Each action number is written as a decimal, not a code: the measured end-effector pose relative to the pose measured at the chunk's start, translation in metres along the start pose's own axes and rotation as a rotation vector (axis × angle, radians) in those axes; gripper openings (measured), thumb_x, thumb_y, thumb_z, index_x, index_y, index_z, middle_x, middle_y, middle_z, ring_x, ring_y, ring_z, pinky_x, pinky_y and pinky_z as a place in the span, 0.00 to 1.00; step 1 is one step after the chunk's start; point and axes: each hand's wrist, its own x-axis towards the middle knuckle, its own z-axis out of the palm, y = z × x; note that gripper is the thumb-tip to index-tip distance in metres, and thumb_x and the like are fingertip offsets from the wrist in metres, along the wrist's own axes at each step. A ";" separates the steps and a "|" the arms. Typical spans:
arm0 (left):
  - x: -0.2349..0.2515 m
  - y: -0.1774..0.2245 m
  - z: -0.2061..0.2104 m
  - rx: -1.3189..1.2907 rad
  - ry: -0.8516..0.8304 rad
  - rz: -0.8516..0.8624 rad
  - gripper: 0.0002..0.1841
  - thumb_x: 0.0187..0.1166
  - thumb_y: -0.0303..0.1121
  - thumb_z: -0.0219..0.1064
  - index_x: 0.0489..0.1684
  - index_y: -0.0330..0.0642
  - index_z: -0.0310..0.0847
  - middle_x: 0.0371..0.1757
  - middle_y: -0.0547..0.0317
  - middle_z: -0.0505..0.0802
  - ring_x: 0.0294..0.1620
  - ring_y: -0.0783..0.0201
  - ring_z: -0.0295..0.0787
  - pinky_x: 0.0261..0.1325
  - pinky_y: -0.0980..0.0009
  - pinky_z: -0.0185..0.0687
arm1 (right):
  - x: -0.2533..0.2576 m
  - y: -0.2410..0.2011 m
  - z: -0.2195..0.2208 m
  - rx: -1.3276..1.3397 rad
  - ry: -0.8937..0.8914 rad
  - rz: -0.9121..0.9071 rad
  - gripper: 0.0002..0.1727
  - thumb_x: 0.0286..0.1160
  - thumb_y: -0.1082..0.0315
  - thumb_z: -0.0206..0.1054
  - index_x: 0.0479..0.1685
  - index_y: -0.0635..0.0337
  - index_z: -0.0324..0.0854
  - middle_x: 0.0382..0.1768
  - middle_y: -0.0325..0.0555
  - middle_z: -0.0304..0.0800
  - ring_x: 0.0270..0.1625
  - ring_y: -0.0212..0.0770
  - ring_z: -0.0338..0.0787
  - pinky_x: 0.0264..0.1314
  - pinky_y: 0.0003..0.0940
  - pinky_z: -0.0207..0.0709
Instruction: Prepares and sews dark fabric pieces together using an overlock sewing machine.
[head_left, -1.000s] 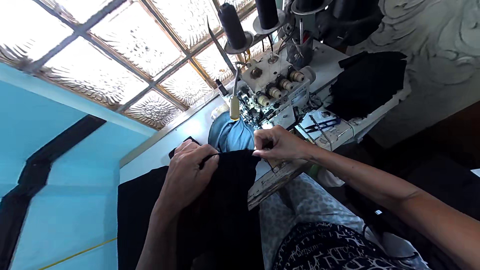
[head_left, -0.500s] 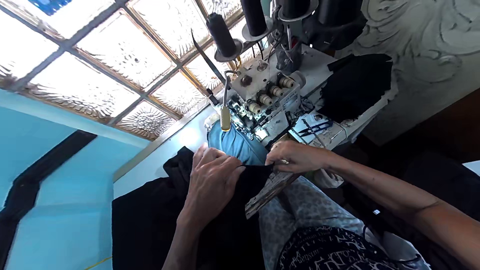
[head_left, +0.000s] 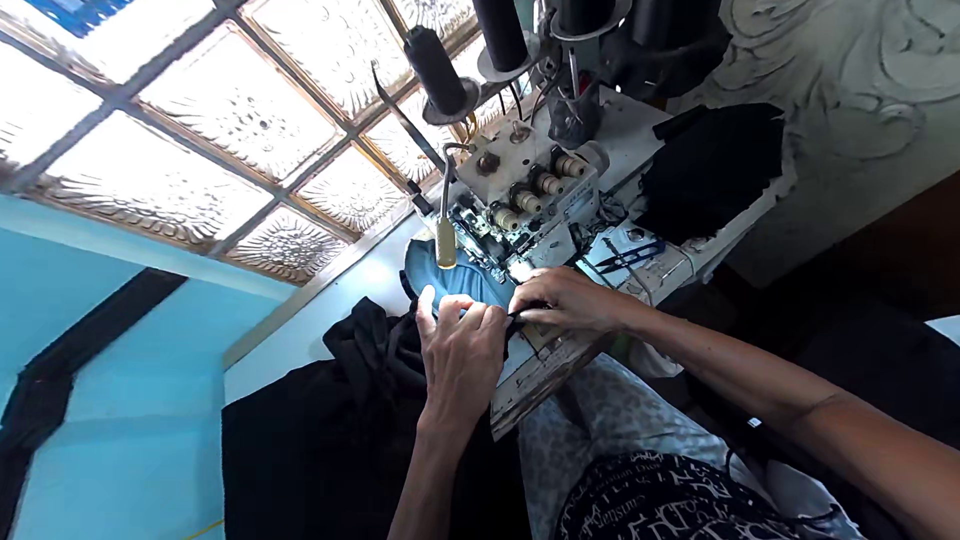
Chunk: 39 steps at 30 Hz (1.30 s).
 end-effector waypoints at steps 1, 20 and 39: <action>-0.001 0.003 0.004 -0.003 0.021 -0.008 0.15 0.84 0.34 0.63 0.25 0.40 0.87 0.26 0.55 0.88 0.52 0.46 0.87 0.82 0.36 0.53 | -0.001 0.000 0.001 -0.004 0.015 -0.001 0.05 0.72 0.75 0.70 0.39 0.63 0.92 0.33 0.45 0.93 0.40 0.41 0.91 0.49 0.40 0.82; -0.006 -0.003 0.043 -0.069 0.013 -0.235 0.10 0.78 0.25 0.66 0.46 0.38 0.94 0.51 0.47 0.96 0.59 0.40 0.91 0.74 0.28 0.64 | -0.005 0.003 0.046 -0.724 0.409 -0.058 0.05 0.70 0.73 0.71 0.40 0.56 0.90 0.36 0.45 0.95 0.57 0.52 0.92 0.79 0.64 0.66; -0.041 0.026 0.041 0.065 0.050 -0.500 0.11 0.78 0.24 0.65 0.49 0.33 0.93 0.54 0.43 0.96 0.41 0.43 0.96 0.44 0.45 0.85 | -0.095 0.035 -0.029 -0.791 -0.010 0.725 0.18 0.76 0.82 0.64 0.65 0.76 0.82 0.64 0.72 0.87 0.70 0.72 0.84 0.76 0.66 0.70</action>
